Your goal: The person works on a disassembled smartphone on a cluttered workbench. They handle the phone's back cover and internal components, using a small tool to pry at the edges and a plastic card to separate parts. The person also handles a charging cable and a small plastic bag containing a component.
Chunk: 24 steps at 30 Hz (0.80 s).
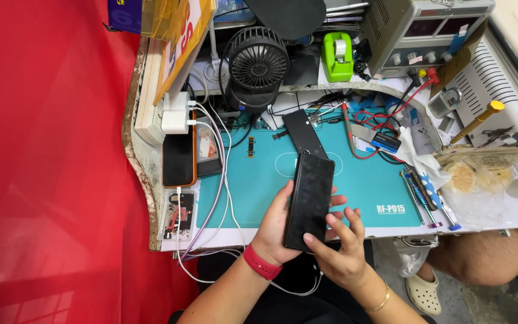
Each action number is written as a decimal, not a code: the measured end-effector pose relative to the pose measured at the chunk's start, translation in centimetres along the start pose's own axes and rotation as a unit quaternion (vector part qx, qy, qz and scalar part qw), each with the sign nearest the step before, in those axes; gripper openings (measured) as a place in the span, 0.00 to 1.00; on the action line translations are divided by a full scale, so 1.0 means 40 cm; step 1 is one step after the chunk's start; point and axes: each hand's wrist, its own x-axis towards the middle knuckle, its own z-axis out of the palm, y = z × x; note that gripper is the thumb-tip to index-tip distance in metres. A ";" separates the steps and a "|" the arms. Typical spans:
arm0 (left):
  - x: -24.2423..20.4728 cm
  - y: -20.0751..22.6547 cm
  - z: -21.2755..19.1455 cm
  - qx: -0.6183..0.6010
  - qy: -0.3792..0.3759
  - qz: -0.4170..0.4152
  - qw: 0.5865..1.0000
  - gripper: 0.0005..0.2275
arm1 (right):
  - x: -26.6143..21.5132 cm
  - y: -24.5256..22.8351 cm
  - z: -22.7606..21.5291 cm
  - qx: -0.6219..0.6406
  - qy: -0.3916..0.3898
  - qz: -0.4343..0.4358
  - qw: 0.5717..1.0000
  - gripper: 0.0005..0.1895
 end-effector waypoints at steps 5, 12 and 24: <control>-0.023 0.042 -0.011 0.101 -0.053 0.035 0.993 0.34 | 0.062 -0.012 -0.056 0.056 -0.037 0.039 0.997 0.19; -0.063 0.053 -0.008 0.269 -0.101 0.022 0.958 0.38 | 0.154 -0.014 -0.139 0.098 0.056 0.142 0.983 0.12; -0.061 0.109 0.053 0.364 -0.010 0.005 0.931 0.25 | 0.146 -0.011 -0.070 0.355 0.000 0.454 0.817 0.18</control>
